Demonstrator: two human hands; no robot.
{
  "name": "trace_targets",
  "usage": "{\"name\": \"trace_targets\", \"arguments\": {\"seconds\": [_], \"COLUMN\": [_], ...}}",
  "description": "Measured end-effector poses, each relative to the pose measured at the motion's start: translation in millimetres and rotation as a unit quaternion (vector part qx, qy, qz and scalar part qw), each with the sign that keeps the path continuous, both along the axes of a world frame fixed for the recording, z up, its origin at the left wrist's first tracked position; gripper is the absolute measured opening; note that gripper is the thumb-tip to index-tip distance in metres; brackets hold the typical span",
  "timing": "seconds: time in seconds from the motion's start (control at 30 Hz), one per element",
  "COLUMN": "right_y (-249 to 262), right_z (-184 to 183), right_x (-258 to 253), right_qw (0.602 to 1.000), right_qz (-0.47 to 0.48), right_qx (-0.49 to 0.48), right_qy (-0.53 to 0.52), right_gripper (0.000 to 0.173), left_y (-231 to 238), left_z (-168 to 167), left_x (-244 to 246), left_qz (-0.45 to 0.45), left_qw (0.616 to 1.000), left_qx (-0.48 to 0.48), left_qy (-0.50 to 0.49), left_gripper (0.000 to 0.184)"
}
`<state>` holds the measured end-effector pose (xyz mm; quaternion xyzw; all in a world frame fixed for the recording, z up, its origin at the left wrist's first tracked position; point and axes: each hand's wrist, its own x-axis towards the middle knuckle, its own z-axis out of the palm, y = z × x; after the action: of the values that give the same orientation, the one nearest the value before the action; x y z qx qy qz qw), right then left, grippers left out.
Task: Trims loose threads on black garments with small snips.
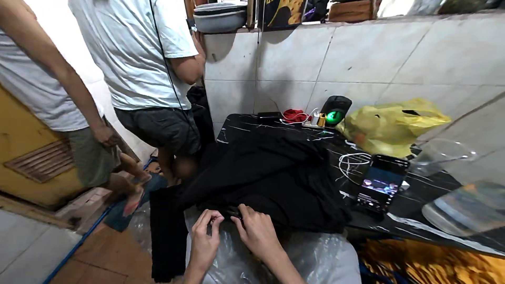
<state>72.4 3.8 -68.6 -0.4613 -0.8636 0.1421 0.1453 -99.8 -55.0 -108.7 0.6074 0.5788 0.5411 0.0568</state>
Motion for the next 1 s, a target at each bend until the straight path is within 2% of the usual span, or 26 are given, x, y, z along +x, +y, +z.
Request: {"name": "trace_targets", "arguments": {"seconds": [0.2,0.27,0.33,0.37,0.4,0.5,0.53,0.6,0.67,0.73,0.8,1.0], "right_y": [6,10,16,21,26,36,37,36,32,27,23,19], "right_z": [-15,-15,-10,-8,-8,-11,-11,-10,-9,-5,1,9], "right_x": [-1,4,10,14,18,24,24,22,18,14,14,9], "right_qw": [0.994,0.986,0.984,0.985,0.986,0.983,0.982,0.981,0.981,0.984,0.99,0.996], "right_qz": [-0.028,-0.055,-0.072,-0.072,-0.065,-0.04,-0.033,-0.021,-0.02,-0.028,-0.027,0.056], "right_qx": [0.096,0.123,0.104,0.086,0.069,0.007,-0.023,-0.052,-0.052,-0.038,-0.029,-0.008], "right_qy": [0.04,0.093,0.123,0.129,0.139,0.179,0.186,0.184,0.184,0.17,0.136,0.063], "right_gripper": [0.041,0.04,0.044,0.044,0.041,0.04,0.041,0.043,0.044,0.047,0.05,0.041], "left_y": [-4,-11,-14,-12,-10,5,13,30,44,49,47,37], "left_z": [-3,-2,3,4,5,14,18,24,23,18,15,8], "left_x": [0,-6,-14,-16,-17,-18,-18,-19,-19,-18,-18,-8], "left_qz": [-0.044,-0.125,-0.226,-0.244,-0.232,-0.107,-0.062,-0.002,0.008,0.001,-0.011,0.0], "left_qw": [0.999,0.986,0.937,0.921,0.928,0.986,0.995,0.997,0.992,0.995,0.998,0.997], "left_qx": [-0.019,-0.112,-0.264,-0.3,-0.289,-0.125,-0.083,-0.077,-0.115,-0.097,-0.062,0.014], "left_qy": [-0.018,-0.002,0.036,0.046,0.042,-0.006,-0.006,0.024,0.043,0.031,0.023,0.08], "left_gripper": [0.012,0.012,0.018,0.026,0.027,0.01,0.012,0.026,0.031,0.014,0.007,0.019]}}
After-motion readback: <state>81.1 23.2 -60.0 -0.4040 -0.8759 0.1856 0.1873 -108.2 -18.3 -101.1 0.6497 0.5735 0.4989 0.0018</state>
